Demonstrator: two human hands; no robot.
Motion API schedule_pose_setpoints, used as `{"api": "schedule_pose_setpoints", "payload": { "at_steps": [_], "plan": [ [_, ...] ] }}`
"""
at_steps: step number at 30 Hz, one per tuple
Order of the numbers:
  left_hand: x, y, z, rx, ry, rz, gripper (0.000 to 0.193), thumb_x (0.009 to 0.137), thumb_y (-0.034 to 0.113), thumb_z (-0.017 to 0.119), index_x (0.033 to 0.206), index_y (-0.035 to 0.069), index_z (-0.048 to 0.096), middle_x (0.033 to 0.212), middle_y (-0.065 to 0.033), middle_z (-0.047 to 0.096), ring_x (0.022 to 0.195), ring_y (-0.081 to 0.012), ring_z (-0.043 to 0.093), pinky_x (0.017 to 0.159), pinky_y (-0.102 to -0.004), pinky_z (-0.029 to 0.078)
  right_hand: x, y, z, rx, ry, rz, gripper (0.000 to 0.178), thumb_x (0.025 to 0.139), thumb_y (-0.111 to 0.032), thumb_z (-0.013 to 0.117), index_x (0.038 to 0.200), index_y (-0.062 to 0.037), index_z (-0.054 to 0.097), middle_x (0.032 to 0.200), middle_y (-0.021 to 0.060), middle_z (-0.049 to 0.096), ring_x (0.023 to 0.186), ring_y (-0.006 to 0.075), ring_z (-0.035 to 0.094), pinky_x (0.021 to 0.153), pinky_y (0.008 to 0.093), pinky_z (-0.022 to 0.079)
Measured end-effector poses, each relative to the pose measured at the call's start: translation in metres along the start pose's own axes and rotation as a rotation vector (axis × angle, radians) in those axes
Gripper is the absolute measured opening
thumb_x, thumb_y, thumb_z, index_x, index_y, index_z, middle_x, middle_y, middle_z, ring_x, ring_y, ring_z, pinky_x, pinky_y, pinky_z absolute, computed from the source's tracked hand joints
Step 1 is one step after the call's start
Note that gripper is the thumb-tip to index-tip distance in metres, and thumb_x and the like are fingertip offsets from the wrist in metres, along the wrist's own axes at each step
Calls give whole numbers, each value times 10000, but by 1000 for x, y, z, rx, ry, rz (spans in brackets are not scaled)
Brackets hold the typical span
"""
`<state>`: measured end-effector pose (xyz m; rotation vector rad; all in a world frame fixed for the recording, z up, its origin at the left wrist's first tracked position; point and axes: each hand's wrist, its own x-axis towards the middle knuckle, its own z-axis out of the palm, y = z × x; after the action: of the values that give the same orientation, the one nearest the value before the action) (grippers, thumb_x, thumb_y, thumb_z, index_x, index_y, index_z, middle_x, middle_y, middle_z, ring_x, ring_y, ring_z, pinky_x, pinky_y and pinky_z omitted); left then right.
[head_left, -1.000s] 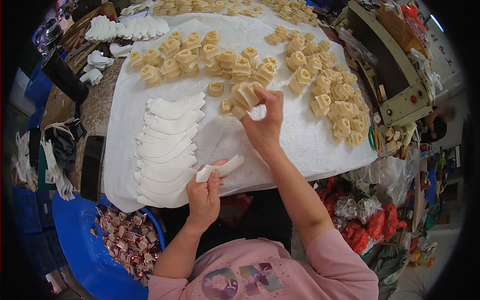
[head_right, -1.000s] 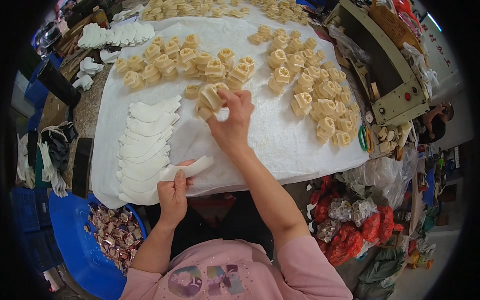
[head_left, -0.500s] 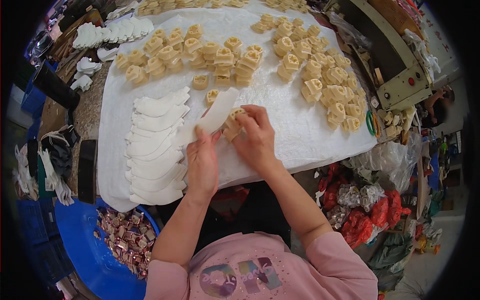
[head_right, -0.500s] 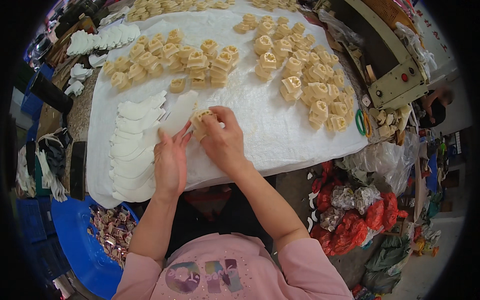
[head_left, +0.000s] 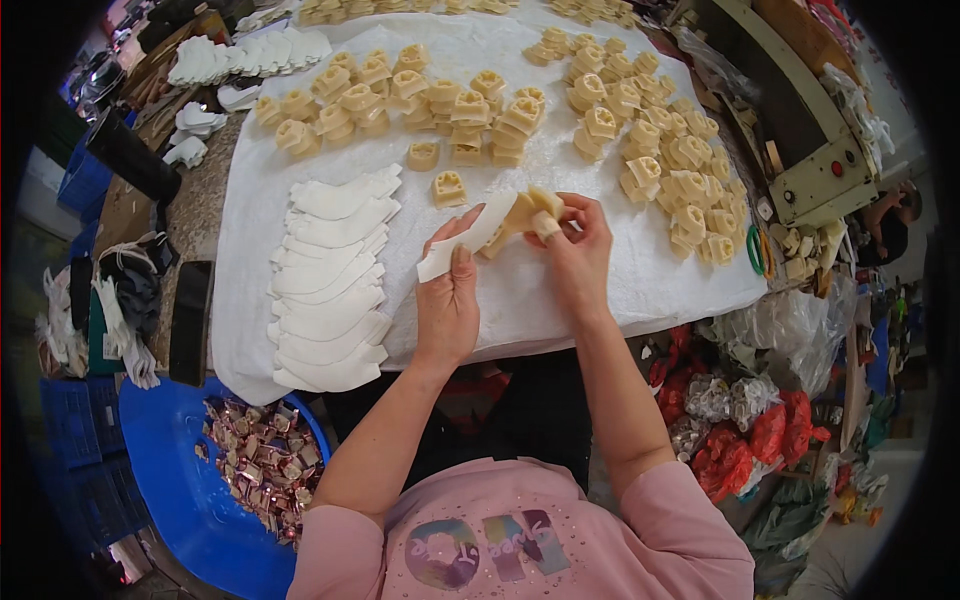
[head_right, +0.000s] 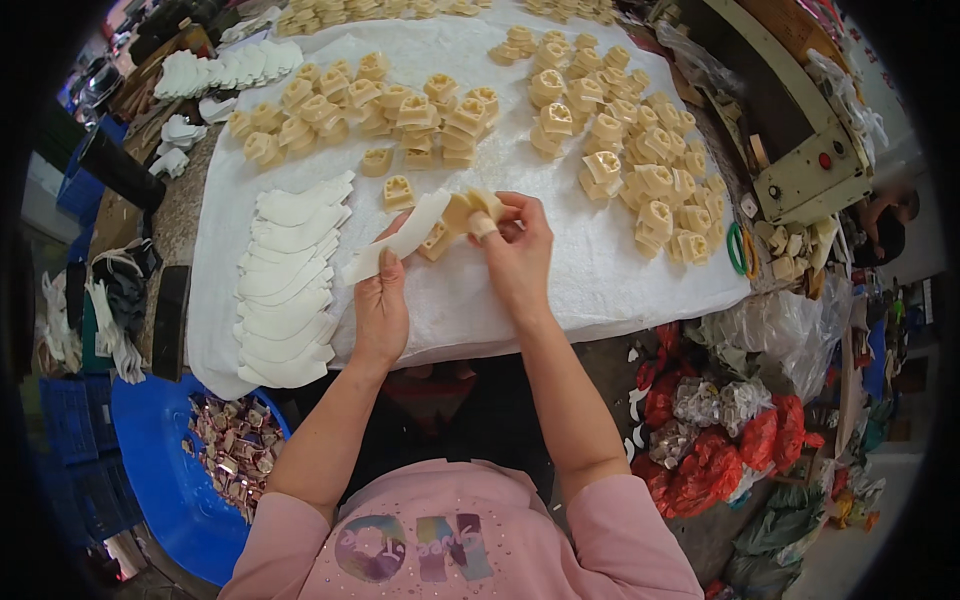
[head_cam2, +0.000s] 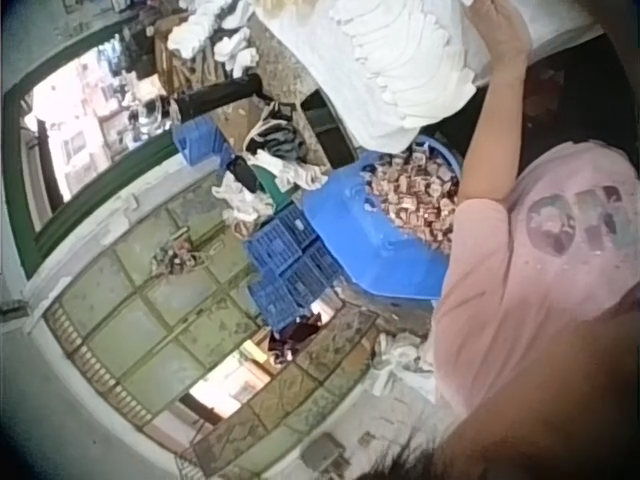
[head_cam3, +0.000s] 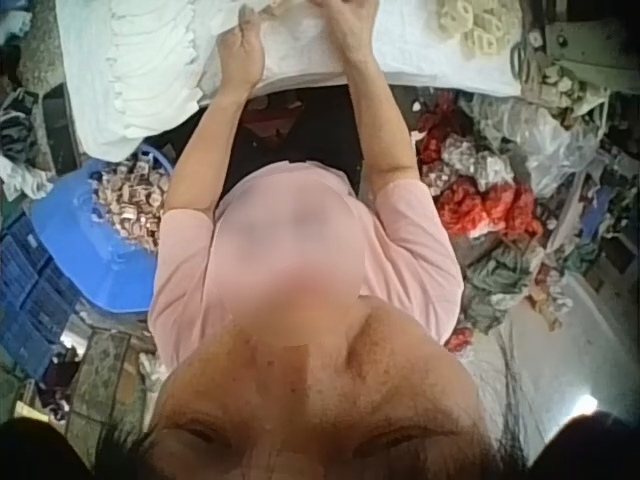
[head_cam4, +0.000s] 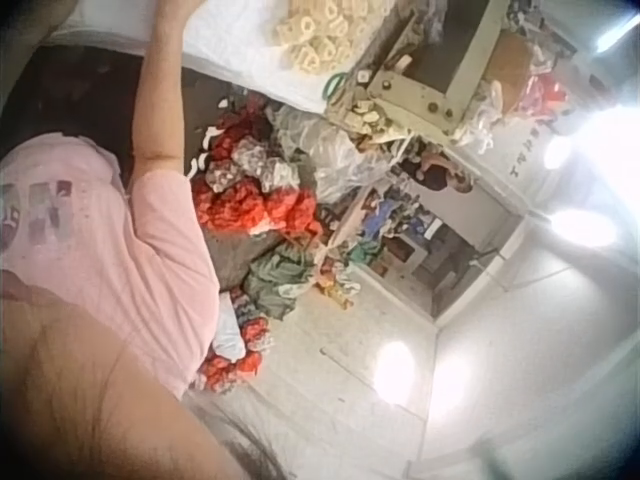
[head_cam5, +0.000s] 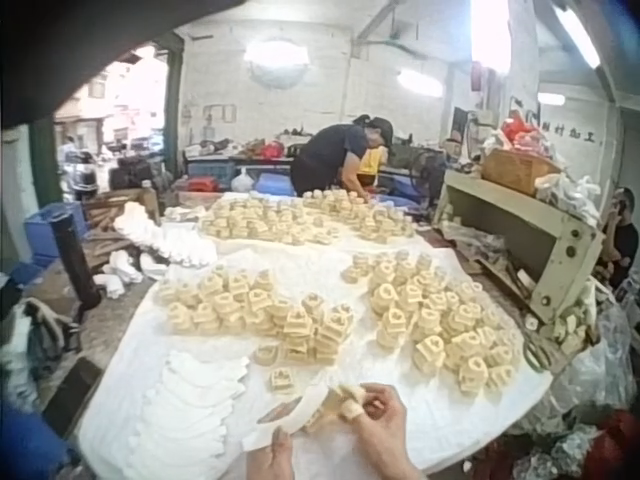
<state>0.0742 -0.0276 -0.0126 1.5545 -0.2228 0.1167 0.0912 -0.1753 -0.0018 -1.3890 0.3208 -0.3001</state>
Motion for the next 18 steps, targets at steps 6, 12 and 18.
{"api": "schedule_pose_setpoints", "payload": {
  "at_steps": [6,12,18],
  "plan": [
    [1,-7,0,-109,51,57,375,1007,248,339,1257,10,486,1218,-113,539,1038,-171,518,914,-277,392,3,21,-41,-631,-57,-759,350,690,125,615,1003,-13,542,979,118,572,811,241,591,714,331,489],
    [1,-1,0,-141,44,44,365,1007,237,342,1236,-7,488,1218,-124,544,1128,-198,504,986,-320,372,-7,13,-52,-830,-24,-782,304,681,54,624,966,-31,561,1020,144,549,997,328,480,849,395,408],
    [-1,-12,1,-143,46,59,389,1006,246,347,1254,-36,446,1226,-125,545,1135,-198,501,994,-319,364,-24,2,-54,-706,32,-362,366,667,127,520,1000,-13,572,940,136,522,895,296,477,821,387,399]
  ]
}}
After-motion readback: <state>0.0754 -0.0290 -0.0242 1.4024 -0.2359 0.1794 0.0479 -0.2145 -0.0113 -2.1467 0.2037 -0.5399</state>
